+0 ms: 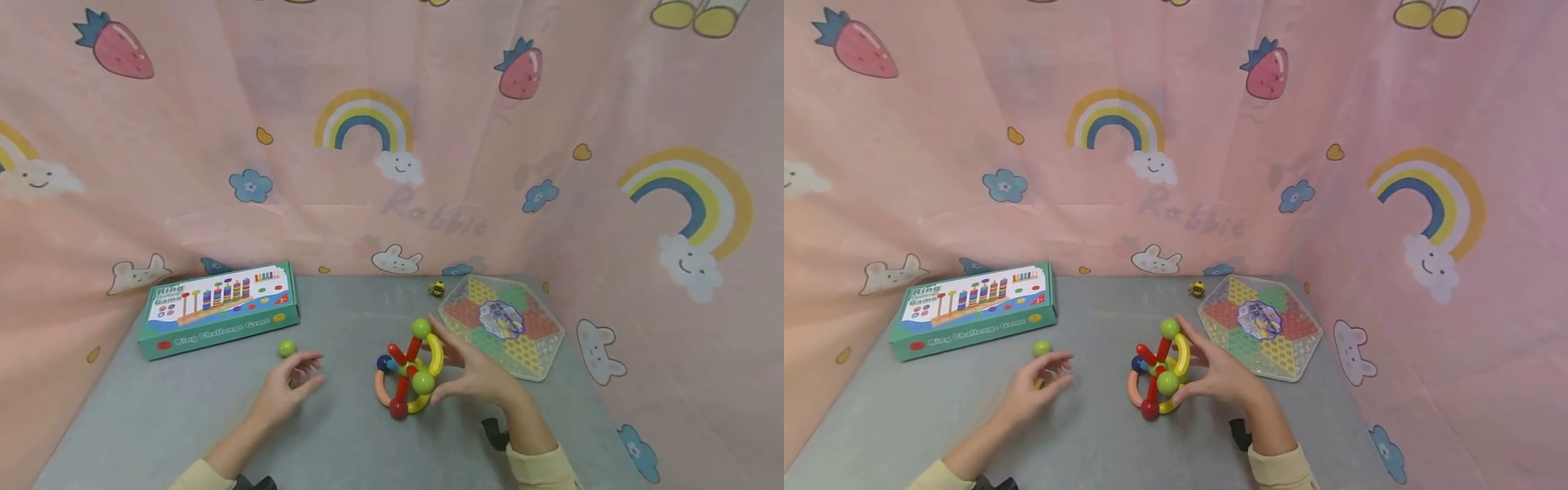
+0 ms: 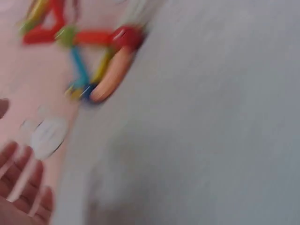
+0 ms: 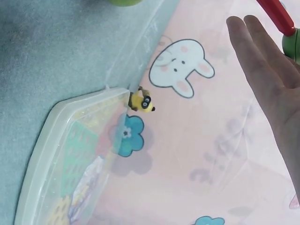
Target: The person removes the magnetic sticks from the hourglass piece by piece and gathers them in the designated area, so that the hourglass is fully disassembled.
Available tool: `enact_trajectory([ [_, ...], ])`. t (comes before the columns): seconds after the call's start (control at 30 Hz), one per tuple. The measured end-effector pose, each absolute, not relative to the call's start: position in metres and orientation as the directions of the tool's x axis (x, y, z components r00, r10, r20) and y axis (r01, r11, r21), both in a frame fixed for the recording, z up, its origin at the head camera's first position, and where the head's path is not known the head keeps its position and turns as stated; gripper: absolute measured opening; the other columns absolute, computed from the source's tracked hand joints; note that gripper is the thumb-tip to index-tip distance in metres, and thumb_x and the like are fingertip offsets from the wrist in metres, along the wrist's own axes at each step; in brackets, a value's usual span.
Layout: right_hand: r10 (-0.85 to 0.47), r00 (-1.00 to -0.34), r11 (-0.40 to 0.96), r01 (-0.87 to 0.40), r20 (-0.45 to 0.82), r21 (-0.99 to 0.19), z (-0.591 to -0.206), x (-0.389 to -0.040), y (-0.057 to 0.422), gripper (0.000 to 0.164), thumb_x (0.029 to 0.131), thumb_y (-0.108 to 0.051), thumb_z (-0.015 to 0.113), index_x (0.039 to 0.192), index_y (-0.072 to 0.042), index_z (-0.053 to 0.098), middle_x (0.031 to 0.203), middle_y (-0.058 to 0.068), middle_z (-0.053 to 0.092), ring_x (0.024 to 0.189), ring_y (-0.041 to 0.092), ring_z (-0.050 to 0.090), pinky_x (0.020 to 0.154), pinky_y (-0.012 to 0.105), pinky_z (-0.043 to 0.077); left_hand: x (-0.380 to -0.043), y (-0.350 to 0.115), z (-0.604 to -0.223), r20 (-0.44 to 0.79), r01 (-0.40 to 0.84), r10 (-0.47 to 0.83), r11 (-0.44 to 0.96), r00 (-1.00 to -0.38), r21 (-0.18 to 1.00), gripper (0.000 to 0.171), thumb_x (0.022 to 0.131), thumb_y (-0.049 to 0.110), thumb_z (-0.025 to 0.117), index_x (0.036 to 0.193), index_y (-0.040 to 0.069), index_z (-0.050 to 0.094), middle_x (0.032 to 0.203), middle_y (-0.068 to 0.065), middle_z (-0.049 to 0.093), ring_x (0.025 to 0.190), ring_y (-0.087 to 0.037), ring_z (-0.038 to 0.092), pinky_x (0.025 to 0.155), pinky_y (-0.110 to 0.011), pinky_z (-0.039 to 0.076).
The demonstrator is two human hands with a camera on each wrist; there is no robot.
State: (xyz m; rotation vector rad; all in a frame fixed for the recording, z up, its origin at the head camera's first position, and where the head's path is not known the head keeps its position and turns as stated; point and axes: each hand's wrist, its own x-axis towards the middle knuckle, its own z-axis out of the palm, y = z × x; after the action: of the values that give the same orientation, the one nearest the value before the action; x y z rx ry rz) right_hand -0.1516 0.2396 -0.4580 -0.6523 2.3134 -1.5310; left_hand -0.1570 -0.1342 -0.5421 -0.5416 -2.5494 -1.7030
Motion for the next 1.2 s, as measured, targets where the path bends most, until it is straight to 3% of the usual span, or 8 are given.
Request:
enact_trajectory([
  [0.1,-0.507,-0.862,0.337,-0.222,0.023,-0.915,-0.459,-0.150,0.241,0.113,0.077,-0.027,0.088,0.162,-0.031,0.014,0.169,0.010,0.016,0.144,0.041,0.040,0.109,0.057,0.041,-0.154,-0.103,-0.552,-0.006,0.117,0.329,0.353,-0.944,0.928,0.048,0.091,0.025,0.076,0.133,0.006,0.061,0.110,-0.008,0.066,0.087,-0.010,0.059,0.073,-0.023,0.049],
  [0.2,-0.497,-0.867,0.338,-0.228,0.033,-0.913,-0.461,-0.149,0.242,0.110,0.078,-0.026,0.088,0.162,-0.031,0.016,0.169,0.009,0.017,0.144,0.040,0.041,0.109,0.056,0.042,-0.155,-0.079,-0.560,-0.086,0.086,0.367,0.430,-0.926,0.899,0.055,0.090,0.031,0.075,0.136,0.005,0.059,0.112,-0.006,0.066,0.090,-0.012,0.058,0.075,-0.025,0.049],
  [0.3,-0.481,-0.876,0.333,-0.218,0.034,-0.917,-0.461,-0.148,0.243,0.106,0.079,-0.025,0.087,0.161,-0.032,0.019,0.169,0.006,0.018,0.143,0.042,0.042,0.109,0.058,0.041,-0.158,-0.062,-0.564,-0.063,0.129,0.352,0.496,-0.934,0.859,0.057,0.089,0.036,0.075,0.133,0.002,0.061,0.108,-0.005,0.067,0.089,-0.013,0.057,0.074,-0.026,0.048],
  [0.5,-0.482,-0.874,0.313,-0.243,0.066,-0.918,-0.460,-0.147,0.246,0.100,0.082,-0.019,0.084,0.160,-0.034,0.023,0.169,0.003,0.019,0.142,0.042,0.043,0.108,0.061,0.041,-0.160,-0.032,-0.564,-0.036,0.138,0.279,0.581,-0.960,0.802,0.061,0.086,0.041,0.075,0.130,0.000,0.063,0.096,0.000,0.066,0.075,-0.011,0.052,0.060,-0.025,0.043],
  [0.67,-0.514,-0.851,0.295,-0.298,0.112,-0.908,-0.459,-0.149,0.249,0.095,0.086,-0.013,0.080,0.162,-0.022,0.024,0.168,0.006,0.021,0.140,0.041,0.045,0.107,0.050,0.046,-0.159,-0.016,-0.565,0.015,0.155,0.223,0.624,-0.975,0.766,0.055,0.084,0.036,0.078,0.125,0.001,0.066,0.089,0.002,0.062,0.076,-0.011,0.052,0.063,-0.026,0.045],
  [0.77,-0.524,-0.843,0.290,-0.307,0.118,-0.906,-0.458,-0.149,0.251,0.093,0.087,-0.012,0.078,0.162,-0.016,0.023,0.168,0.005,0.021,0.140,0.042,0.045,0.107,0.049,0.046,-0.161,-0.012,-0.565,0.040,0.164,0.200,0.651,-0.979,0.741,0.050,0.084,0.034,0.078,0.122,0.004,0.067,0.085,0.004,0.059,0.075,-0.012,0.052,0.063,-0.027,0.044],
  [1.0,-0.530,-0.838,0.318,-0.341,0.132,-0.885,-0.457,-0.149,0.253,0.091,0.089,-0.014,0.076,0.161,-0.028,0.023,0.167,-0.001,0.024,0.138,0.039,0.049,0.107,0.054,0.044,-0.169,-0.012,-0.570,0.096,0.217,0.216,0.656,-0.972,0.723,0.034,0.088,0.021,0.075,0.117,0.006,0.069,0.082,0.005,0.061,0.072,-0.009,0.054,0.064,-0.027,0.046],
  [1.2,-0.514,-0.849,0.334,-0.328,0.121,-0.884,-0.457,-0.150,0.252,0.095,0.085,-0.016,0.080,0.161,-0.028,0.025,0.167,0.001,0.025,0.138,0.038,0.050,0.106,0.052,0.045,-0.183,-0.011,-0.569,0.110,0.274,0.278,0.668,-0.954,0.692,0.032,0.097,0.023,0.067,0.123,0.005,0.070,0.095,-0.001,0.069,0.084,-0.014,0.062,0.073,-0.035,0.053],
])
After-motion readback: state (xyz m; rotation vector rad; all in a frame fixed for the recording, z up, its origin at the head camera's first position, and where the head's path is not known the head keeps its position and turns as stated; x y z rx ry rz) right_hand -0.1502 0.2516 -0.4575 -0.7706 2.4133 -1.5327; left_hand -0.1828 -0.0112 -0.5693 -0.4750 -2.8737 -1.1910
